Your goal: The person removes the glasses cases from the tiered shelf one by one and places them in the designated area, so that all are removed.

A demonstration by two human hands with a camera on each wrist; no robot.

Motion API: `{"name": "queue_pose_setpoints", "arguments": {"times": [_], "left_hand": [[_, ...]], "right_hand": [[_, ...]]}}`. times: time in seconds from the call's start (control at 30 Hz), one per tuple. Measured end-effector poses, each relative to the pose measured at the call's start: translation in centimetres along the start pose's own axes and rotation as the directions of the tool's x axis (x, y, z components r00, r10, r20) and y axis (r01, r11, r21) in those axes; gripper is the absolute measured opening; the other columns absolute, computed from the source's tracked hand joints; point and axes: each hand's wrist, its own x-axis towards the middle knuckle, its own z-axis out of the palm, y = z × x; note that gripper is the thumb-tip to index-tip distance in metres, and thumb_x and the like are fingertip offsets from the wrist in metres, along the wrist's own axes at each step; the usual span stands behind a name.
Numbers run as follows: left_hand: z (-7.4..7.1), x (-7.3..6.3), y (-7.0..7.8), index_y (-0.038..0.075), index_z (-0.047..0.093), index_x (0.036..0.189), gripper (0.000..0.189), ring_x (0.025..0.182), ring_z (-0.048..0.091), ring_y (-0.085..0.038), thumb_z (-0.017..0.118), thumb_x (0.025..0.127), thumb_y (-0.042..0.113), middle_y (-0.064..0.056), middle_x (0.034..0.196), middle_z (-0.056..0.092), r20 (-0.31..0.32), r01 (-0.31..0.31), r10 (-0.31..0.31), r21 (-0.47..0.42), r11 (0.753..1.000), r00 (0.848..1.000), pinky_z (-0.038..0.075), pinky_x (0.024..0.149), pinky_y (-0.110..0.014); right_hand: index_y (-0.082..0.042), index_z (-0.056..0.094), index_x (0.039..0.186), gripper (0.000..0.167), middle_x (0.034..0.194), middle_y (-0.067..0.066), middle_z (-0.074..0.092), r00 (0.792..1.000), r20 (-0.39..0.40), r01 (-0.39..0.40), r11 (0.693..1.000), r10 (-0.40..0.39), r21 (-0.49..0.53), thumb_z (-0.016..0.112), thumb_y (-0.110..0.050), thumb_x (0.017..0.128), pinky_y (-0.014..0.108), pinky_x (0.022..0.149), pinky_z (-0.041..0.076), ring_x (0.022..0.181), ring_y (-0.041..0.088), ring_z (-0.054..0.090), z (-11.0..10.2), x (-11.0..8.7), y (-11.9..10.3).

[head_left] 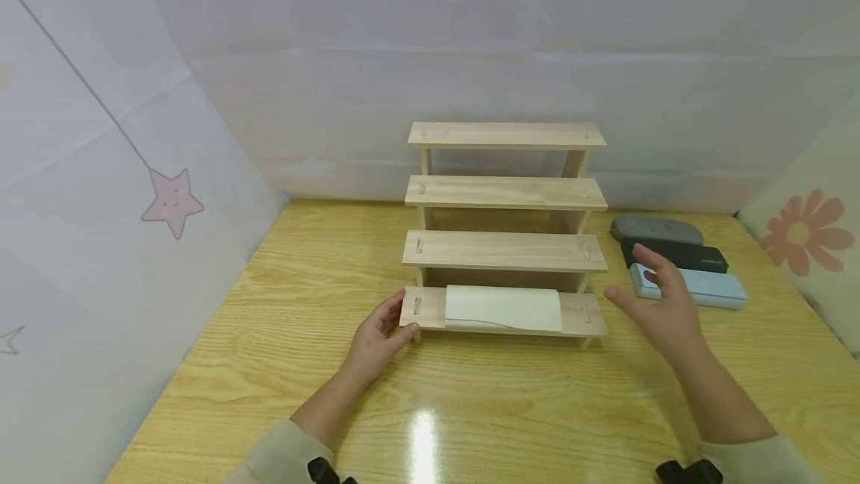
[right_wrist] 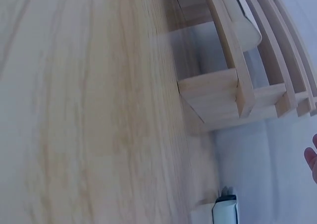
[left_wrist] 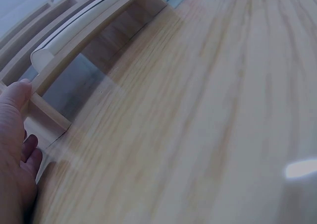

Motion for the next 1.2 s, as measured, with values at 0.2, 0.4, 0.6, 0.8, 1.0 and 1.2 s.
{"name": "queue_pose_setpoints", "arguments": {"times": [0.2,0.4,0.6,0.8,1.0,1.2], "left_hand": [[0.0,0.0,0.0,0.010,0.040,0.149,0.067,0.140,0.043,-0.030,0.071,0.091,0.018,-0.013,0.149,0.047,0.003,-0.008,0.008,-0.004,1.000,1.000,0.035,0.117,-0.046],[0.0,0.0,0.0,0.009,0.040,0.149,0.067,0.140,0.043,-0.030,0.071,0.091,0.018,-0.012,0.150,0.046,0.002,-0.008,0.008,0.002,1.000,1.000,0.035,0.117,-0.046],[0.1,0.0,0.0,0.010,0.041,0.148,0.066,0.139,0.044,-0.030,0.072,0.090,0.017,-0.012,0.149,0.047,-0.008,-0.010,0.010,0.012,1.000,1.000,0.035,0.117,-0.046],[0.1,0.0,0.0,0.011,0.041,0.149,0.066,0.140,0.043,-0.030,0.071,0.091,0.017,-0.012,0.150,0.046,-0.004,-0.007,0.007,0.010,1.000,1.000,0.035,0.117,-0.046],[0.1,0.0,0.0,0.011,0.041,0.149,0.066,0.139,0.044,-0.030,0.071,0.091,0.018,-0.012,0.149,0.047,-0.004,-0.004,0.004,0.006,1.000,1.000,0.035,0.117,-0.046],[0.0,0.0,0.0,0.011,0.040,0.149,0.066,0.139,0.044,-0.030,0.071,0.091,0.019,-0.011,0.149,0.047,-0.004,-0.002,0.002,0.010,1.000,1.000,0.035,0.117,-0.046]], "right_hand": [[-0.016,0.032,0.153,0.078,0.151,0.016,0.041,0.998,0.034,0.051,0.998,-0.051,-0.027,0.075,-0.026,0.088,0.022,0.099,0.036,0.126,0.017,0.041,0.7,-0.5,-0.7],[-0.012,0.032,0.152,0.080,0.146,0.016,0.045,0.994,0.091,0.054,0.999,-0.053,-0.006,0.077,-0.024,0.087,0.044,0.095,0.041,0.123,0.023,0.041,1.3,-0.9,-1.4],[-0.009,0.039,0.147,0.076,0.144,0.016,0.048,0.988,0.117,0.099,0.995,-0.098,-0.005,0.079,-0.021,0.084,0.043,0.096,0.042,0.123,0.031,0.043,2.1,-1.1,-2.0],[-0.006,0.043,0.144,0.073,0.147,0.020,0.044,0.978,0.172,0.111,0.992,-0.119,0.058,0.081,-0.017,0.082,0.064,0.098,0.038,0.125,0.041,0.042,2.9,-1.2,-2.3],[-0.006,0.045,0.142,0.073,0.147,0.018,0.045,0.964,0.242,0.097,0.993,-0.112,0.074,0.082,-0.019,0.080,0.064,0.099,0.037,0.128,0.042,0.041,3.7,-1.2,-2.8],[-0.005,0.047,0.141,0.074,0.145,0.018,0.046,0.952,0.283,0.107,0.993,-0.119,0.058,0.083,-0.023,0.080,0.066,0.107,0.033,0.134,0.042,0.040,4.7,-1.1,-3.0]]}}
